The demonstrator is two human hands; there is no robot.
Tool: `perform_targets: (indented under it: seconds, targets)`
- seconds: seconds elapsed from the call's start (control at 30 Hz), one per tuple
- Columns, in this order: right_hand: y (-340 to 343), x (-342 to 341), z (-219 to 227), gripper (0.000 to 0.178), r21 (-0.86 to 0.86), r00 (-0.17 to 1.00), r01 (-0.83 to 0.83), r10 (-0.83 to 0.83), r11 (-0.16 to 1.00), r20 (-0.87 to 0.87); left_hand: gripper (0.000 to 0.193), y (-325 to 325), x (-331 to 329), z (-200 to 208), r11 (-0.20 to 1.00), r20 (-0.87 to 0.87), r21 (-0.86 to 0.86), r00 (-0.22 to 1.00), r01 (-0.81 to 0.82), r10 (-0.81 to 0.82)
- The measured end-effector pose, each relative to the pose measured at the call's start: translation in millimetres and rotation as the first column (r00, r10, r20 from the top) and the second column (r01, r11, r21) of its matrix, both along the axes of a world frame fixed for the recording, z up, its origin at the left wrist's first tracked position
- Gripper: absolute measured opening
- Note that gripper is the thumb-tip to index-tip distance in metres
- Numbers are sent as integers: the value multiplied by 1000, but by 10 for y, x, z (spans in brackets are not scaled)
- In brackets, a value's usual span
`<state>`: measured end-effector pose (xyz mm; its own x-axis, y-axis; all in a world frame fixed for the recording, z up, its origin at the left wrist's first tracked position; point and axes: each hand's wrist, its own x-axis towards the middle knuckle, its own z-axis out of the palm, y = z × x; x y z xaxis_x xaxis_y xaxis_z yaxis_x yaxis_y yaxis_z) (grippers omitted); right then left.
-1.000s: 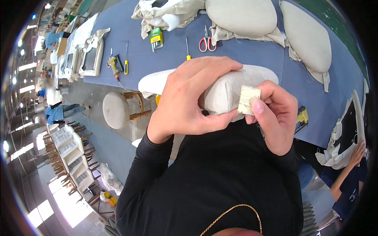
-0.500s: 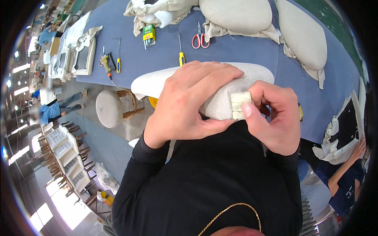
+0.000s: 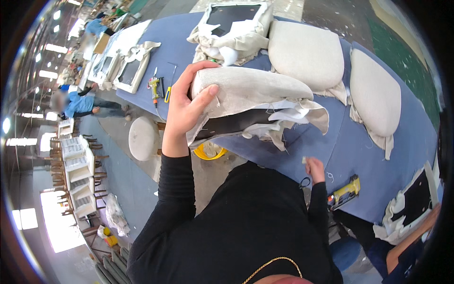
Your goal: The person staples fabric onto foam cushion pieces using a staple gun, then uses a screwdriver to pull and tuck fabric into seams and corners. They repeatedly adjust and smooth the fabric, occasionally cutting excess material with scissors, and continue this process across multiple cushion pieces on a workbench.
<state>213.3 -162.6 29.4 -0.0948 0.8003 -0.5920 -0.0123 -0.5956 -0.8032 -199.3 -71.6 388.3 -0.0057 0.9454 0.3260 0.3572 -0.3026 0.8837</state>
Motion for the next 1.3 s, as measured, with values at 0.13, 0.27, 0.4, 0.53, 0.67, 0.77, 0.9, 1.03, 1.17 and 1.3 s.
perform_targets:
  seconds: [0.13, 0.27, 0.4, 0.53, 0.67, 0.77, 0.9, 1.03, 1.17, 1.3]
  targets:
    - [-394, 502, -1032, 27, -104, 960, 272, -264, 957, 91, 44, -39, -133, -144, 994, 34, -27, 994, -105, 105]
    - [-335, 855, -1607, 30, 30, 906, 390, -389, 920, 165, 44, -94, -61, -16, 996, -63, 35, 995, -78, 80]
    - [-54, 1019, -1505, 37, -40, 888, 426, -409, 904, 213, 58, -176, 64, 94, 990, -263, 20, 956, 139, -129]
    - [230, 1328, -1188, 52, -74, 868, 344, -287, 936, 404, 58, -136, 455, 140, 914, -336, 118, 881, 389, -332]
    - [580, 415, 798, 69, 338, 867, 400, -472, 852, 164, 51, -256, 957, 24, 885, -319, 118, 861, 451, -397]
    - [454, -365, 2109, 59, 700, 877, 410, -462, 585, -127, 47, 84, 1105, -103, 642, 117, 11, 637, 766, -762]
    - [435, 23, 2023, 56, 821, 977, -147, -47, 551, 207, 42, 1259, 1008, -1355, 732, -224, -221, 697, 644, -681]
    - [475, -124, 2031, 50, 817, 954, 267, -257, 511, -151, 55, 2436, 943, -2612, 541, -38, -822, 931, 177, -362]
    - [511, 52, 1964, 38, 829, 947, 187, -320, 526, -11, 74, 2980, 1020, -3577, 587, 470, -781, 819, 213, 329]
    - [419, -141, 1920, 37, 825, 894, 268, -448, 497, -20, 77, 3270, 1077, -3738, 611, 633, -764, 432, 210, 643]
